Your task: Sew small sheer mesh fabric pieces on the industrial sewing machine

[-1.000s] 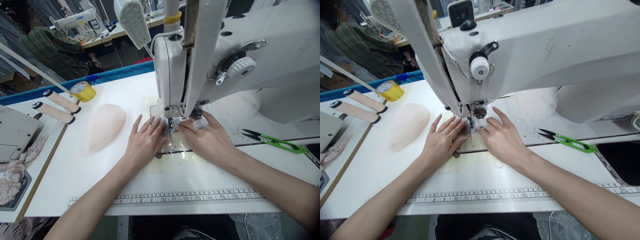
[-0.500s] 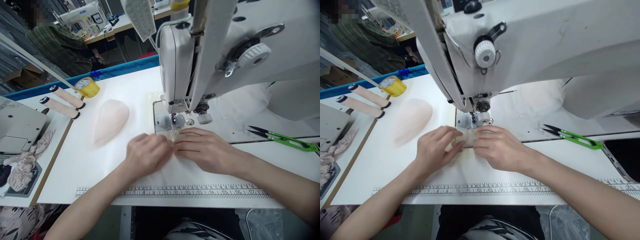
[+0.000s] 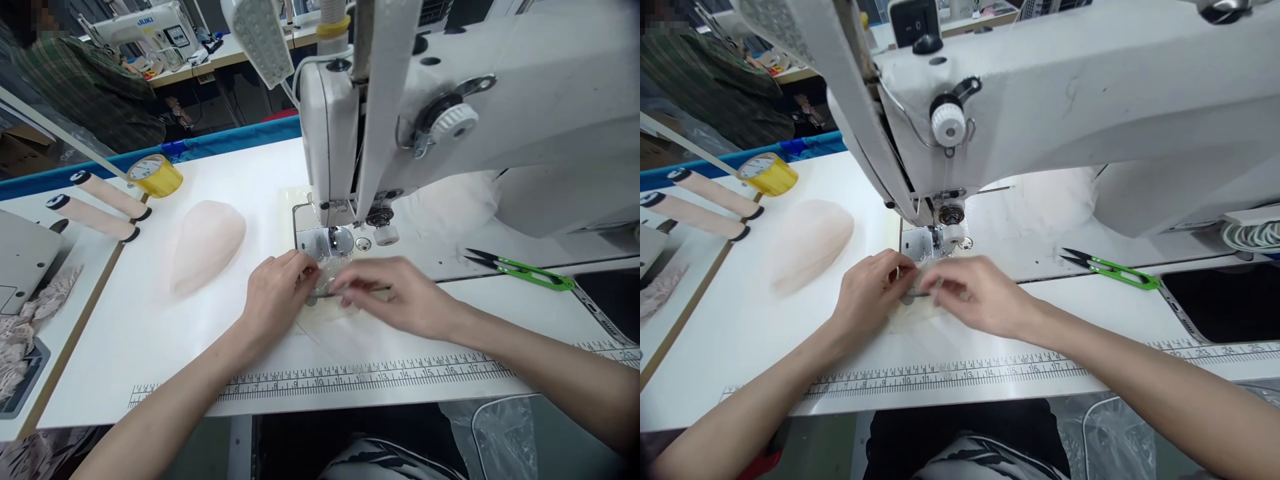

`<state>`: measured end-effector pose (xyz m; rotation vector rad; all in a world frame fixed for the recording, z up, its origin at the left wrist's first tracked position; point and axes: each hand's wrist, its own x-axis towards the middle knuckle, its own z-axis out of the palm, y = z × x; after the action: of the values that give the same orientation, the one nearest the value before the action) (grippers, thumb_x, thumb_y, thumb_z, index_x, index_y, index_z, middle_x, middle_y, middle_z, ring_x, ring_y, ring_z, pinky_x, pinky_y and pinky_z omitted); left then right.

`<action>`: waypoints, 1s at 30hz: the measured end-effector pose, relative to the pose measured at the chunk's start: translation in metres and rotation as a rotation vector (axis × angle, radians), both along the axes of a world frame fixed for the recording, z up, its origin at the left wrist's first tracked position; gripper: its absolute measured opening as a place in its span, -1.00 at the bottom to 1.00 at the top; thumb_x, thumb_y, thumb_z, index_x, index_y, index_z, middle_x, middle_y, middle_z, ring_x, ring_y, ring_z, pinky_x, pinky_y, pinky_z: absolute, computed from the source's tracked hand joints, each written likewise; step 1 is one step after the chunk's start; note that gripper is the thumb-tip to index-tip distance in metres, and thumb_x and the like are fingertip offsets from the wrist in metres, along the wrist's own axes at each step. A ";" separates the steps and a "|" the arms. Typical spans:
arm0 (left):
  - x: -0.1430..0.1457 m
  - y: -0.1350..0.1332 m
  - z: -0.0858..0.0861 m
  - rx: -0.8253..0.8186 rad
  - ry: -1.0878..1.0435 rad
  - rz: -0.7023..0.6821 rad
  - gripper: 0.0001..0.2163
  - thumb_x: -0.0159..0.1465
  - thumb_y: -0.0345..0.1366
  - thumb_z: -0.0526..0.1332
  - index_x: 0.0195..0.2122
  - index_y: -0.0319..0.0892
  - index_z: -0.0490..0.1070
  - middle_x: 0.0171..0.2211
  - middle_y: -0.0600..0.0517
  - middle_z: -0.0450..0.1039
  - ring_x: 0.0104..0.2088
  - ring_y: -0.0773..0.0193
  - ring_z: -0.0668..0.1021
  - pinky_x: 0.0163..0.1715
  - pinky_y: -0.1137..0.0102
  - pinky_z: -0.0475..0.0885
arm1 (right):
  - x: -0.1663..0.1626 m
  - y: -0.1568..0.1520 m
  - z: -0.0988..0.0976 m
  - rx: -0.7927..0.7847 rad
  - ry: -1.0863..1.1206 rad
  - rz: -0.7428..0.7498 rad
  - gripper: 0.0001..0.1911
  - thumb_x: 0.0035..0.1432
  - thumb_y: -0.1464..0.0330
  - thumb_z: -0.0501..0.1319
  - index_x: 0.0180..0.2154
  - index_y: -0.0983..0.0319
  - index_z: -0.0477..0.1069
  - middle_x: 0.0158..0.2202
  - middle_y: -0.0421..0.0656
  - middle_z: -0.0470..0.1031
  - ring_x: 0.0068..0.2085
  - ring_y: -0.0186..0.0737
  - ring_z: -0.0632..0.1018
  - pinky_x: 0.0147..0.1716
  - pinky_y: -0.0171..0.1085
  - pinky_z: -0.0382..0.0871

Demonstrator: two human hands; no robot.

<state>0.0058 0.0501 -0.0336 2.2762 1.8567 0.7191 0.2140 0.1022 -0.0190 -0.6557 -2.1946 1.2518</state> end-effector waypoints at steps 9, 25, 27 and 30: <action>0.007 -0.004 0.016 -0.241 -0.740 0.017 -0.88 0.24 -0.27 0.29 -0.41 -0.16 0.44 -0.62 0.15 0.35 -0.64 0.44 0.34 -0.65 0.51 0.25 | 0.001 0.000 -0.004 0.153 -0.002 -0.238 -0.87 0.16 0.32 0.29 -0.40 0.24 0.45 -0.52 -0.23 0.47 -0.60 -0.39 0.40 -0.63 -0.37 0.28; 0.011 -0.006 0.015 -0.343 -0.690 -0.088 -0.92 0.20 -0.34 0.30 -0.30 -0.19 0.44 -0.43 0.07 0.48 -0.44 0.38 0.50 -0.46 0.48 0.42 | -0.002 -0.003 -0.005 0.075 0.029 -0.178 -0.91 0.22 0.40 0.22 -0.31 0.23 0.51 -0.47 -0.22 0.50 -0.53 -0.39 0.46 -0.60 -0.41 0.33; 0.012 -0.007 0.013 -0.346 -0.638 -0.113 -0.92 0.25 -0.32 0.28 -0.25 -0.17 0.48 -0.45 0.08 0.47 -0.47 0.39 0.46 -0.48 0.49 0.38 | -0.002 -0.005 -0.006 0.211 0.038 -0.175 -0.89 0.24 0.43 0.20 -0.31 0.23 0.50 -0.48 -0.23 0.50 -0.51 -0.40 0.46 -0.59 -0.42 0.32; 0.011 -0.008 0.013 -0.384 -0.593 -0.174 -0.88 0.29 -0.33 0.24 -0.18 -0.14 0.53 -0.46 0.08 0.47 -0.48 0.40 0.44 -0.49 0.49 0.34 | -0.001 -0.006 -0.009 0.383 0.072 -0.163 -0.88 0.24 0.49 0.18 -0.30 0.23 0.48 -0.48 -0.26 0.49 -0.49 -0.42 0.46 -0.56 -0.43 0.32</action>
<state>0.0164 0.0425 -0.0202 1.7107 1.3611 0.8109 0.2129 0.0965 -0.0284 -0.6065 -2.1877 0.7330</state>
